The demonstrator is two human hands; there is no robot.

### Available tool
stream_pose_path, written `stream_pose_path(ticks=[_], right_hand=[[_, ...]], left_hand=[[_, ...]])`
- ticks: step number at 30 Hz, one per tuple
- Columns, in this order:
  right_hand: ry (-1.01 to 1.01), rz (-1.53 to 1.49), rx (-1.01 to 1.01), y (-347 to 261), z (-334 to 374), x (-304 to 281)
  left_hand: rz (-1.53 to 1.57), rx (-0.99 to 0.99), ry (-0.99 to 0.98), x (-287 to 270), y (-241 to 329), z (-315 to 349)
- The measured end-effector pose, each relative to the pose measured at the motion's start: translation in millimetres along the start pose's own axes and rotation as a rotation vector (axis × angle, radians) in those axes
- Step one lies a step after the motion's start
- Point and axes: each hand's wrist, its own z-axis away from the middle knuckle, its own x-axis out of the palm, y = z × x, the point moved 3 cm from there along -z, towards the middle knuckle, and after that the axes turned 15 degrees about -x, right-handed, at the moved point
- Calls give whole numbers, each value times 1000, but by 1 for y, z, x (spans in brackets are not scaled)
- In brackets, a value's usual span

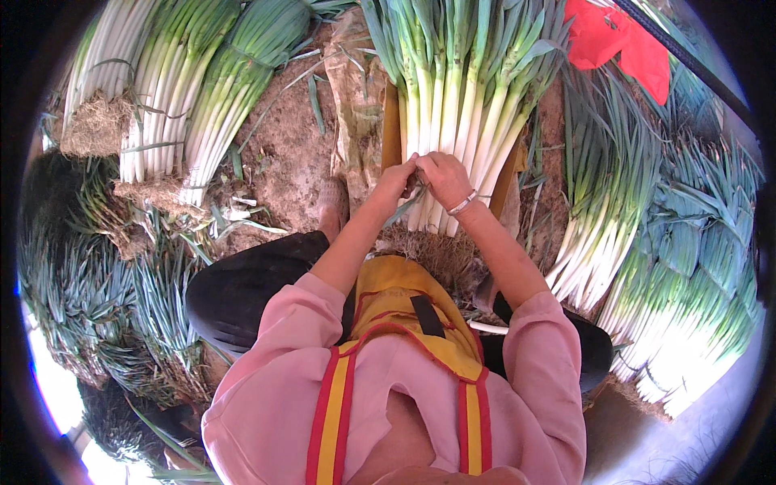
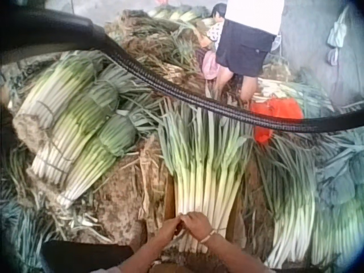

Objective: The person gathers green onions into a bundle, aligns the roots, and ties them together using a thin strip. The person repeats this process to form multiple bundles and places them on the floor.

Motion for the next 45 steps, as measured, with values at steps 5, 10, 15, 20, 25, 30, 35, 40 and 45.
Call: stream_pose_path(ticks=[5,10,15,20,25,30,35,40,45], right_hand=[[-278,107,-5,14,0,-10],[-476,28,75,-2,19,-8],[-553,-120,144,-42,84,-7],[-453,-217,201,-47,94,4],[-442,-192,174,-47,85,4],[-475,-205,165,-47,84,4],[-605,-85,40,-6,111,-54],[-669,14,631,117,261,-211],[-495,347,1198,154,466,-258]], left_hand=[[157,232,35,8,12,1],[142,325,289,-3,23,-20],[-232,282,746,-28,16,-66],[-995,353,1033,-35,22,-88],[-642,377,952,-27,27,-74],[-709,273,1011,-38,34,-94],[-479,152,535,-66,53,-103],[-437,390,669,-20,49,-36],[-724,881,832,51,16,22]])
